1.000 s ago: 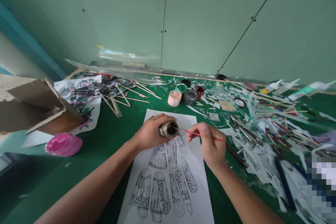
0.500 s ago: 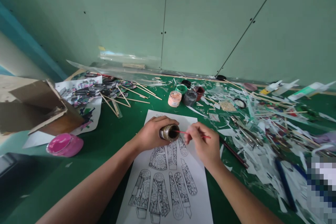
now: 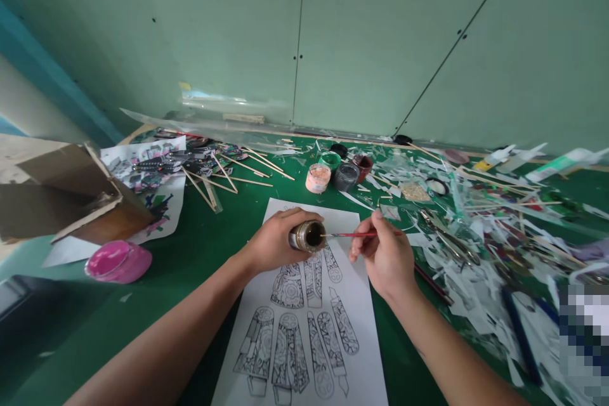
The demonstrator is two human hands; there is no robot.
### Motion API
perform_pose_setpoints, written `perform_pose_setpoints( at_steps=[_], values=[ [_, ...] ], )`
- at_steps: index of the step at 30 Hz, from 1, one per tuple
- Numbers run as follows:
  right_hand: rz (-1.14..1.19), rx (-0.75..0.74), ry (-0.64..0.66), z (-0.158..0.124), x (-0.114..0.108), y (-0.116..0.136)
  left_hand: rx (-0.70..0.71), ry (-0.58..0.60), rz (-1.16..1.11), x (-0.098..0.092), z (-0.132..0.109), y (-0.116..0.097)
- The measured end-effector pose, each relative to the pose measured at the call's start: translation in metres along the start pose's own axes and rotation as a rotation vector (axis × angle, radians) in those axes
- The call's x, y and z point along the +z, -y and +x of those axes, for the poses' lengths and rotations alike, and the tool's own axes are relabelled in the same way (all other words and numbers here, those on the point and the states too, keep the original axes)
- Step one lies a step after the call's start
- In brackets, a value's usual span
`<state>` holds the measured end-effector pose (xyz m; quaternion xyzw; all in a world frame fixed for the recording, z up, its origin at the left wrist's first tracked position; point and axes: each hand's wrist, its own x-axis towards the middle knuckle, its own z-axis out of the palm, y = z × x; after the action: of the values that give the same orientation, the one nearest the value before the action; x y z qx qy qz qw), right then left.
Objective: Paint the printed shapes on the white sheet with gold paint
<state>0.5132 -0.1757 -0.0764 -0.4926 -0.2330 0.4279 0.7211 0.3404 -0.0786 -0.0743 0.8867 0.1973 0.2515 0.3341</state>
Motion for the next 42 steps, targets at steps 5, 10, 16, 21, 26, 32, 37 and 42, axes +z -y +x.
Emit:
perform_pose_setpoints(
  at_steps=[5,10,16,21,26,32,37,42],
  values=[
    [0.031,-0.018,-0.012,0.006,-0.007,0.001,-0.08,-0.053,-0.069,0.001,-0.002,0.003],
    [0.01,-0.157,0.004,0.012,-0.011,0.002,-0.149,-0.096,-0.107,0.001,-0.001,0.004],
    [-0.217,-0.149,0.036,0.014,-0.01,-0.009,-0.177,-0.123,-0.132,0.001,0.0,0.003],
    [-0.322,-0.123,0.099,0.015,-0.011,-0.015,-0.173,-0.142,-0.129,0.001,0.0,0.003],
    [-0.451,-0.106,0.123,0.018,-0.013,-0.017,-0.167,-0.141,-0.114,0.001,0.0,0.004],
    [-0.524,-0.111,0.078,0.017,-0.013,-0.017,-0.187,-0.137,-0.122,0.0,0.001,0.003],
    [-0.561,-0.129,0.04,0.014,-0.011,-0.015,-0.19,-0.115,-0.104,0.0,0.0,0.004],
    [-0.55,-0.14,0.034,0.014,-0.008,-0.013,-0.146,-0.091,-0.03,0.0,-0.001,0.006]
  ],
)
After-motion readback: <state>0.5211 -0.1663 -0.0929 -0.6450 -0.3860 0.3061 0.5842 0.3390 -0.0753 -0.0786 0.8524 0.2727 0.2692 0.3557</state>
